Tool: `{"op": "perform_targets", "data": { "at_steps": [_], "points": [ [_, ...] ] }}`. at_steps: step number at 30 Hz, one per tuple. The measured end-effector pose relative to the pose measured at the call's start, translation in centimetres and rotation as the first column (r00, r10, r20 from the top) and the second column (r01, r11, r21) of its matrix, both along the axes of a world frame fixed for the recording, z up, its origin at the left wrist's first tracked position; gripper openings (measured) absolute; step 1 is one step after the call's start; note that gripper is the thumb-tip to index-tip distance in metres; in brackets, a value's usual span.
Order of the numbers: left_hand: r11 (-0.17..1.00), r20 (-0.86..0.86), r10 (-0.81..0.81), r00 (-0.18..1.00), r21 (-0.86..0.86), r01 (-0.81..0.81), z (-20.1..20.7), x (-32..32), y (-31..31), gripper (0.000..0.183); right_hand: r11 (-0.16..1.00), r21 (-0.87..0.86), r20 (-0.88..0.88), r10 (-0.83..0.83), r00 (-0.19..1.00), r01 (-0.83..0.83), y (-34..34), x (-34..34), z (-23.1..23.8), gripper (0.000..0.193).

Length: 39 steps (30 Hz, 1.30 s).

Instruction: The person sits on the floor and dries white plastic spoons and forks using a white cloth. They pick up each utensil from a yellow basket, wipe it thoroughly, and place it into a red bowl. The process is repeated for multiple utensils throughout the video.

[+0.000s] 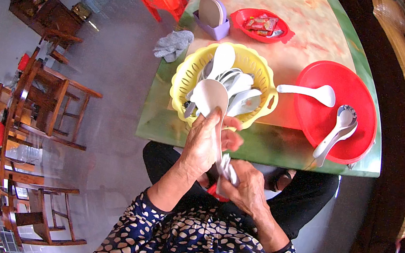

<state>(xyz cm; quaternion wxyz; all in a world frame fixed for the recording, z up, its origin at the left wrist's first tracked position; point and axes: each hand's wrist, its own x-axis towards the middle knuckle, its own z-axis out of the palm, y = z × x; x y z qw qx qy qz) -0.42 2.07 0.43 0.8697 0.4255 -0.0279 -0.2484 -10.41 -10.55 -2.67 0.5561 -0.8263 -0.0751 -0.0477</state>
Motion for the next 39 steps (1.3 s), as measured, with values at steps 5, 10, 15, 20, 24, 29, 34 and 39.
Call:
{"op": "perform_targets", "data": {
  "at_steps": [5, 10, 15, 20, 24, 29, 34, 39],
  "points": [
    [0.985, -0.007, 0.091, 0.996, 0.145, -0.089, 1.7, -0.5, 1.0, 0.025, 0.994, 0.106, -0.061, -0.032, 0.998, 0.038, -2.3, -0.8, 0.5, 0.030],
    [0.973, -0.023, -0.053, 0.998, 0.224, 0.057, 0.7, -2.4, -0.4, 0.055, 0.929, 0.046, 0.456, -0.347, 0.820, 0.367, -2.1, 3.2, 4.3, 0.036],
    [0.950, 0.005, -0.154, 0.988, 0.277, 0.147, 1.2, -4.2, -0.5, 0.050, 0.830, -0.263, 0.484, -0.327, 0.812, 0.491, -2.1, 4.9, 3.2, 0.042],
    [0.933, -0.096, -0.193, 0.977, 0.289, 0.212, -0.2, -4.3, 0.0, 0.046, 0.910, -0.323, 0.326, -0.149, 0.934, 0.258, -2.0, 3.5, 2.3, 0.027],
    [0.947, -0.107, -0.164, 0.981, 0.261, 0.187, -0.5, -4.7, 0.0, 0.045, 0.928, -0.096, 0.317, -0.315, 0.895, 0.361, -2.1, 4.0, 2.9, 0.026],
    [0.935, -0.071, -0.221, 0.973, 0.269, 0.232, -0.5, -4.9, -0.3, 0.048, 0.858, -0.153, 0.461, -0.377, 0.803, 0.491, -1.0, 5.0, 3.2, 0.033],
    [0.956, -0.016, -0.182, 0.983, 0.230, 0.181, 0.3, -4.3, -0.2, 0.062, 0.881, -0.249, 0.465, -0.255, 0.848, 0.402, -1.2, 4.5, 3.0, 0.036],
    [0.984, -0.007, -0.132, 0.991, 0.119, 0.131, 0.4, -3.8, 0.1, 0.055, 0.912, -0.261, 0.461, -0.171, 0.871, 0.317, -0.9, 3.6, 3.5, 0.037]
  ]
}}
